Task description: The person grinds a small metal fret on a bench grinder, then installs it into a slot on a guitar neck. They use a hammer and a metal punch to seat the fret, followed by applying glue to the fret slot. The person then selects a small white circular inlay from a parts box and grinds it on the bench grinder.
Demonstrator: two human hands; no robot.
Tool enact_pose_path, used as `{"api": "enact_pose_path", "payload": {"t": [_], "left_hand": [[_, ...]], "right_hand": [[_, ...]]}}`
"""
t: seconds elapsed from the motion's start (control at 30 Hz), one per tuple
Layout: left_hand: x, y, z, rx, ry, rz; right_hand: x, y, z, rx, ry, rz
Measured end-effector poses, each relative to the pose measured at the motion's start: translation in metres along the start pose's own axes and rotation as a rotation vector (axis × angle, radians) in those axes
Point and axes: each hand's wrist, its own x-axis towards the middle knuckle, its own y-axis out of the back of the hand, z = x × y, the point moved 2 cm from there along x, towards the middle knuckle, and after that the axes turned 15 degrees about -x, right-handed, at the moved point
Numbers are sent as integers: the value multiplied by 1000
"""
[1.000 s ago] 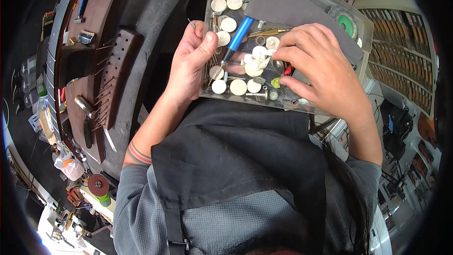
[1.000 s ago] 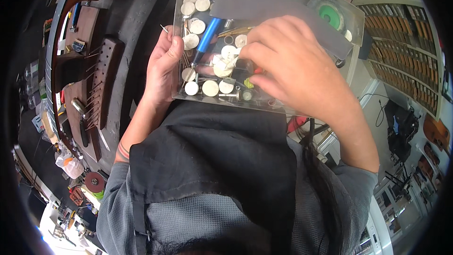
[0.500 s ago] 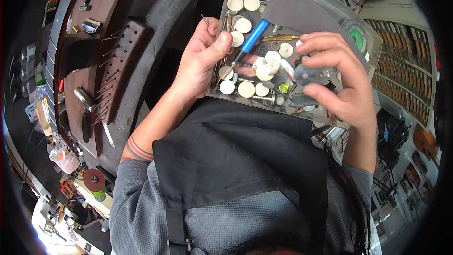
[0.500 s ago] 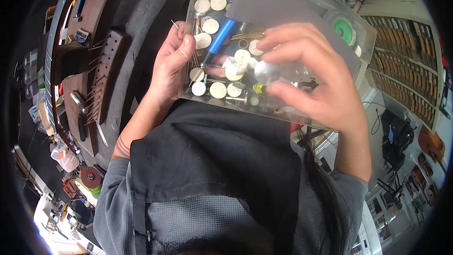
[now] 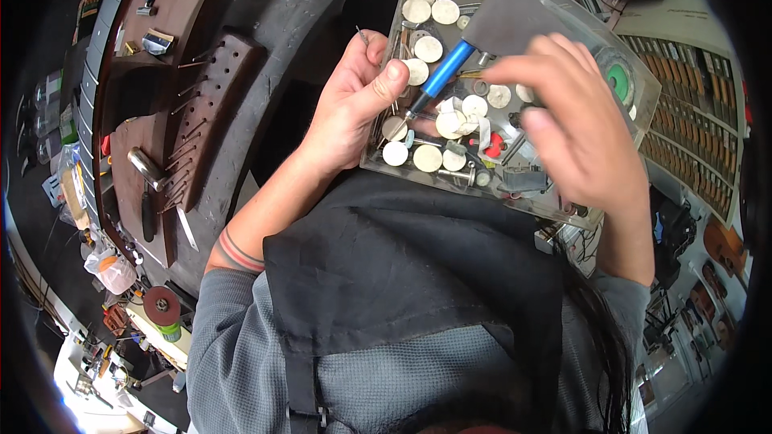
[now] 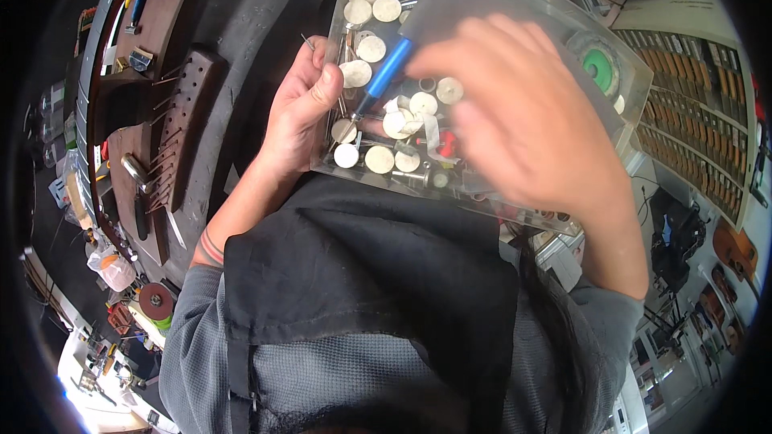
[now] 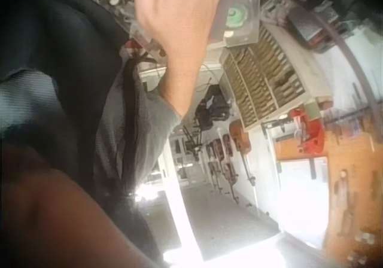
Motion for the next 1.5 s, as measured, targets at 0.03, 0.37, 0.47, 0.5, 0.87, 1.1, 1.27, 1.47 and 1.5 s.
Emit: {"api": "enact_pose_path", "payload": {"t": [0.03,0.37,0.47,0.5,0.87,1.1,1.27,1.47,1.5], "left_hand": [[-2,1,1,6,12,-13],[-8,-4,7,-25,20,-22],[-8,-2,6,-39,28,-27],[-8,-2,7,-61,50,-26],[-9,4,8,-28,109,-60],[-9,2,8,-109,97,-61],[-8,6,9,-74,104,-89],[-8,2,9,-125,97,-77],[-9,2,10,-117,95,-72]], "right_hand": [[12,-2,-5,-170,63,-58],[32,-27,-7,-472,147,46],[29,-28,-5,-458,115,28],[28,-28,-4,-451,104,17],[25,-30,-10,-350,34,-6],[26,-23,-8,-305,13,-47],[22,-20,-6,-314,25,-73],[24,-23,-8,-326,68,-76],[24,-26,-9,-325,88,-74]]}}
